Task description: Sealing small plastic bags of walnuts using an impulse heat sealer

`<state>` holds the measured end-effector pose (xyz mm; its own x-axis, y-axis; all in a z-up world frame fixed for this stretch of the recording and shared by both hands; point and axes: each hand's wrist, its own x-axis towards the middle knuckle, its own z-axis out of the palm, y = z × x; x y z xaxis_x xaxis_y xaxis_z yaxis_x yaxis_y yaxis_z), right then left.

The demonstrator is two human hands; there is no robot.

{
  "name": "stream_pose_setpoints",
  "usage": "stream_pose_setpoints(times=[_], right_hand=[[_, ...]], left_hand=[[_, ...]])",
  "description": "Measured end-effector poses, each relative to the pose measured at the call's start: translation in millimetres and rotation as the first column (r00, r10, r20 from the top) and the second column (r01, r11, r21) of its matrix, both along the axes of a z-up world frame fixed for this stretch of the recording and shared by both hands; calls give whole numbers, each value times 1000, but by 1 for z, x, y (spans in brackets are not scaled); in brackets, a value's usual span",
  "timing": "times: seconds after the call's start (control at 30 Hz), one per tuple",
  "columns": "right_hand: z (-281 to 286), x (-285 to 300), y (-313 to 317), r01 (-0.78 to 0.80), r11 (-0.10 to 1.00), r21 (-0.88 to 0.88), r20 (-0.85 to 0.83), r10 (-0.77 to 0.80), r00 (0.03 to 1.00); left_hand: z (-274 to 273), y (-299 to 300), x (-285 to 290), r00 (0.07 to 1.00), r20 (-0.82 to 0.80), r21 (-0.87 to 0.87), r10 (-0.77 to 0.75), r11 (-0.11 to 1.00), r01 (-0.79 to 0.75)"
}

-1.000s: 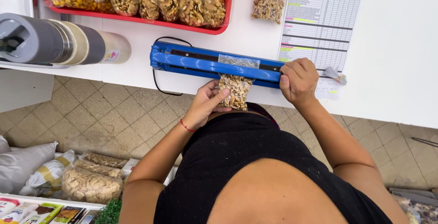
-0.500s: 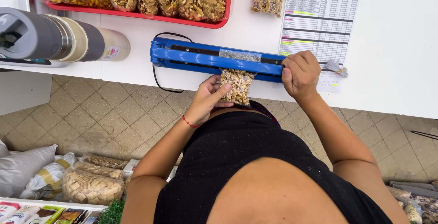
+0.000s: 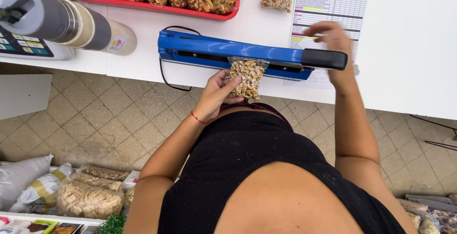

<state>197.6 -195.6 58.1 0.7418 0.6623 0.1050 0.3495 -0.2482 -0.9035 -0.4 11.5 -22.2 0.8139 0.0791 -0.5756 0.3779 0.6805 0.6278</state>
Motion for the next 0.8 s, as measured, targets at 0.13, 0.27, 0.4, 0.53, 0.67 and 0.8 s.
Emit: stream_pose_setpoints(times=[0.13,0.27,0.4,0.53,0.67,0.8], right_hand=[[-3,0,36,-255,888,-383,-45,258,965],[-14,3,55,-355,669,-653,-50,430,902],[-24,13,59,-434,622,-652,-131,471,872],[-26,11,74,-415,551,-724,-114,498,860],[-32,2,97,-382,553,-741,-12,558,830],[-54,2,124,-407,585,-702,96,644,759]], left_hand=[[-1,-2,-1,1000,-3,5,21,1000,-21],[6,-2,1,1000,-29,26,6,1000,-5],[7,-2,1,999,-37,29,4,1000,-3],[9,-2,0,999,-36,42,6,999,-5],[9,-3,0,1000,-24,43,9,999,-8],[7,-3,0,1000,-21,46,8,999,-7]])
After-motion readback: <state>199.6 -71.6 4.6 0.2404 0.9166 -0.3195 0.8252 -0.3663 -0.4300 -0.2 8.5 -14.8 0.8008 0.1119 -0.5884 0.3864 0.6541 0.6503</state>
